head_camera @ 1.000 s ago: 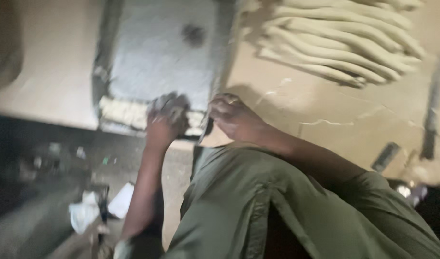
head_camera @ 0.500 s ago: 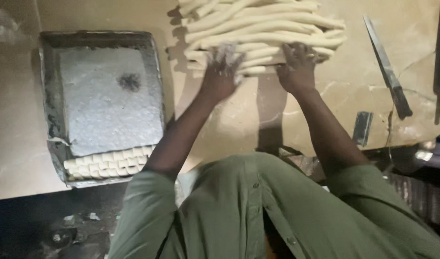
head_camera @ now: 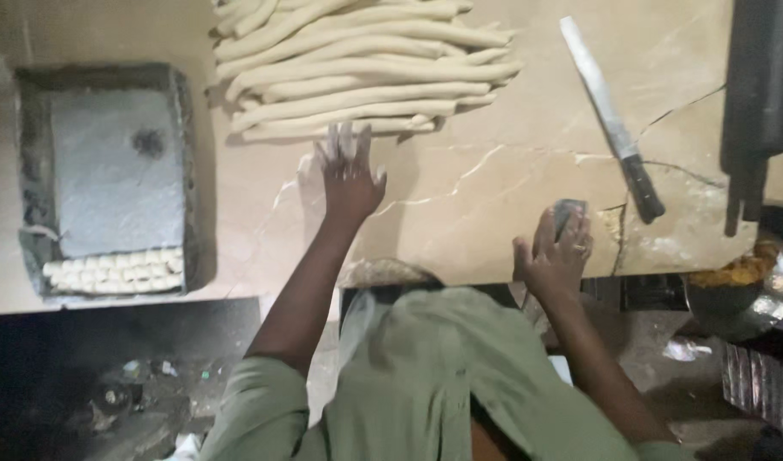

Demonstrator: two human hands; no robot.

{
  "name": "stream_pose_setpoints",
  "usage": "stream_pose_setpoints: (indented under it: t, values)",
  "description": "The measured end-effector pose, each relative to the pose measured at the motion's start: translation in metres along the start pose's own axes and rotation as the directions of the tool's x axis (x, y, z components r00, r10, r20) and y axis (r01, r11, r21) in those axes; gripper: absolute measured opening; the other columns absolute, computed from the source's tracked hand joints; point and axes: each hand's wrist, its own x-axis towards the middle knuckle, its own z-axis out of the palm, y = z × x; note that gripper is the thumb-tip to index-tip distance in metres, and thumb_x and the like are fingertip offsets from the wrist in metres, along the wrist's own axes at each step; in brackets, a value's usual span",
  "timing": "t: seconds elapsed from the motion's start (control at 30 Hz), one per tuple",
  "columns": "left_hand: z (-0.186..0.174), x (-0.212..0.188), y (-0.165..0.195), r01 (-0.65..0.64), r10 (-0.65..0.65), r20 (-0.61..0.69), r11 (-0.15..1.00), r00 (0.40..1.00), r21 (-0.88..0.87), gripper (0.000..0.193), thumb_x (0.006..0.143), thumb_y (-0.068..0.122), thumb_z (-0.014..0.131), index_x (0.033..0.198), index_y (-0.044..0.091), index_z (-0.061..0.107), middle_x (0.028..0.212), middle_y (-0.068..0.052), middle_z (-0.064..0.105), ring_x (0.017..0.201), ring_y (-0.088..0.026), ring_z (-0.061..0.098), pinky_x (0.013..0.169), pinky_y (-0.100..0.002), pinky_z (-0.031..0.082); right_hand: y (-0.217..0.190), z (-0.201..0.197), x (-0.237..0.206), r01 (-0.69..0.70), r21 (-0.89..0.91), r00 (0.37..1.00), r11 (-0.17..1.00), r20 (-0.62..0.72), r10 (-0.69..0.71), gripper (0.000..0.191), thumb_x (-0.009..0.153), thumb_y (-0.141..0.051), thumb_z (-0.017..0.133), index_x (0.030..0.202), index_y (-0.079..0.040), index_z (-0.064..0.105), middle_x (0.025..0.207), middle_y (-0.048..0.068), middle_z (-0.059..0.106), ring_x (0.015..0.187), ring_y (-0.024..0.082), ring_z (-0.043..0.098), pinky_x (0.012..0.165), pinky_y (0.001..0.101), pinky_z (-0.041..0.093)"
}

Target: The person rolls a piece of dough back and forth on the table into a long rope, then uses a dough scraper to cut the rope into small pieces and places the pieces onto a tray already filled with similar dough pieces. They repeat this cycle with additional dough ropes, occasionally dusting flour on the table.

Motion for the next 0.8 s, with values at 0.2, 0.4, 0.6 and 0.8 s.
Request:
stream_pose_setpoints:
  t: [0.2, 0.4, 0.6, 0.8]
  values:
    - [0.010, 0.069, 0.044, -0.112, 0.112, -0.023, 0.994, 0.993, -0.010, 0.086, 0.091, 0.028, 0.074, 0.166, 0.016, 0.034, 0.171, -0.021, 0.024, 0.159, -0.044, 0.016, 0.125, -0.066, 0.014, 0.017, -0.009, 0.082, 0.143, 0.035, 0.990, 0.989, 0.015, -0.143, 0.070, 0.105, -0.043, 0.055, 0.157, 0.002, 0.045, 0.166, 0.040, 0.019, 0.155, 0.056, 0.014, 0.120, 0.0704, 0.012]
    - [-0.012, 0.023, 0.054, 0.030, -0.079, 0.406, 0.992, 0.910, 0.125, 0.072, 0.093, 0.042, 0.062, 0.156, 0.017, 0.037, 0.159, -0.026, 0.031, 0.148, -0.047, 0.025, 0.114, -0.068, 0.018, -0.096, -0.015, 0.147, 0.418, 0.153, 0.885, 0.895, -0.290, -0.364, 0.063, 0.109, -0.034, 0.066, 0.157, 0.003, 0.050, 0.166, 0.031, 0.031, 0.154, 0.051, 0.025, 0.123, 0.0632, 0.022]
    - [-0.036, 0.066, -0.042, -0.050, 0.060, -0.042, 0.977, 0.997, 0.208, 0.069, 0.106, 0.052, 0.063, 0.158, 0.012, 0.041, 0.161, -0.023, 0.042, 0.148, -0.044, 0.037, 0.125, -0.068, 0.018, -0.214, -0.021, 0.201, 0.598, 0.117, 0.793, 0.793, -0.226, -0.565, 0.057, 0.097, -0.032, 0.071, 0.146, -0.007, 0.057, 0.154, 0.022, 0.042, 0.145, 0.044, 0.037, 0.117, 0.0676, 0.025]
    - [-0.033, 0.004, -0.089, -0.192, 0.184, 0.116, 0.979, 0.976, 0.062, 0.096, 0.086, 0.053, 0.072, 0.160, 0.011, 0.028, 0.162, -0.026, 0.021, 0.148, -0.050, 0.019, 0.120, -0.067, 0.020, -0.216, 0.007, 0.175, 0.611, -0.027, 0.750, 0.791, -0.301, -0.589, 0.047, 0.100, -0.026, 0.070, 0.144, -0.016, 0.060, 0.161, 0.017, 0.041, 0.151, 0.040, 0.036, 0.113, 0.0699, 0.023]
